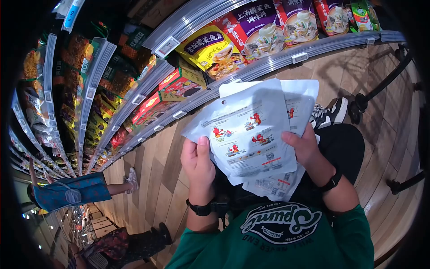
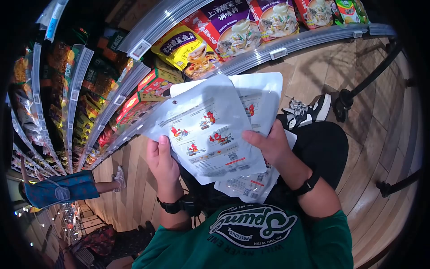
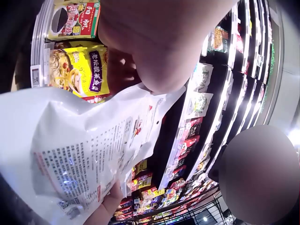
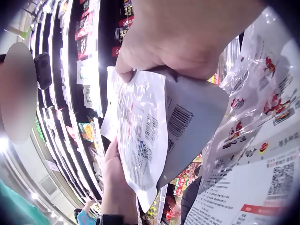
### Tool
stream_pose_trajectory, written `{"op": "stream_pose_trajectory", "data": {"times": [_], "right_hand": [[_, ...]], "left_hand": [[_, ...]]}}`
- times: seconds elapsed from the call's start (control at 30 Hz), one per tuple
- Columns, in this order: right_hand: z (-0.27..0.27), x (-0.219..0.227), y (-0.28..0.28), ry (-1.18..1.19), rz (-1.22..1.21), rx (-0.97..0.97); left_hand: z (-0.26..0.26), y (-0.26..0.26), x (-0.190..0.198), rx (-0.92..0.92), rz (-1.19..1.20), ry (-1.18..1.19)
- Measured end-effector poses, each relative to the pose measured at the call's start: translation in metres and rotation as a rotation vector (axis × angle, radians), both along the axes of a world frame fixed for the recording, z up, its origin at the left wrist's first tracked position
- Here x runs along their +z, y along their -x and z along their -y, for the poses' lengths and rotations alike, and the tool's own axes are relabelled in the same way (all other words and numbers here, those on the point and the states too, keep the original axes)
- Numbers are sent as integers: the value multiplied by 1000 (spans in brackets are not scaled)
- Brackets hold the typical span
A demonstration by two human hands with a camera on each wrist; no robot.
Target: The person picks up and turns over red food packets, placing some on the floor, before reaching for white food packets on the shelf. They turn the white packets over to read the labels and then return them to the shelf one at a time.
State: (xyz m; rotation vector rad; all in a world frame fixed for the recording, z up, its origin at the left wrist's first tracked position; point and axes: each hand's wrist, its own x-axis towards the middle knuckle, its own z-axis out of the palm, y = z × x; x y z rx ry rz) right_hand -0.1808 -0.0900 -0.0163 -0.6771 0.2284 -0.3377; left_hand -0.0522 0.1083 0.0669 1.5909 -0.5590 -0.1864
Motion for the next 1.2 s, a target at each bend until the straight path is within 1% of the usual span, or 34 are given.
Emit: {"op": "stream_pose_trajectory", "data": {"times": [0.07, 0.17, 0.23, 0.3, 0.37, 0.4, 0.47, 0.57, 0.63, 0.67, 0.7, 0.73, 0.77, 0.8, 0.87, 0.93, 0.97, 1.03, 1.07, 1.13, 1.17, 1.2], "right_hand": [[0, 3, 3, 142, -48, -34], [-4, 7, 3, 133, -13, -78], [-4, 7, 4, 157, -21, -73], [-3, 6, 4, 180, -29, -66], [-1, 5, 2, 255, 11, -35], [-1, 6, 2, 256, 11, -36], [-1, 10, 2, 170, -63, -28], [0, 3, 2, 158, -91, -5], [-1, 0, 3, 142, -115, -1], [-3, 0, 5, 121, -140, 7], [-6, 0, 7, 134, -122, 11], [-10, 0, 7, 85, -180, -26], [-11, -1, 5, 42, -227, -66], [-9, -5, 4, 51, -190, -47], [-7, -11, 4, 76, -132, -37], [-3, -12, 4, 19, -221, 24], [-2, -15, 3, 44, -211, 21], [-1, -18, 2, -52, -254, 41], [0, -15, 3, -31, -255, 42], [1, 2, 0, 140, -64, 142], [6, 8, 0, 323, 11, 182], [9, 14, -2, 350, 3, 184]], "left_hand": [[-1, -1, -2, 4, 29, -8], [-1, -2, -5, -11, 41, 5], [5, -1, -5, 48, -6, 80], [3, 1, -7, 54, -40, 39], [4, 2, -8, 65, -74, -1], [8, 2, -7, 68, -96, -3], [14, 2, -7, 73, -116, -2], [24, -2, -10, 80, -132, 53], [29, -5, -14, 140, -68, 21], [32, -3, -14, 139, -61, 28], [35, 1, -13, 196, -93, -38], [40, 2, -11, 257, -113, -94], [42, 3, -12, 234, -76, -180], [44, 5, -14, 213, -89, -215], [43, 1, -32, 96, -207, -68], [40, -3, -41, -7, -269, -17], [43, -2, -43, -11, -259, 8], [48, 5, -39, 25, -228, -11], [48, 6, -38, 27, -228, 9], [47, 4, -32, 61, -83, -161], [47, 4, -27, 80, -91, -149], [47, 1, -24, 80, -98, -122]]}}
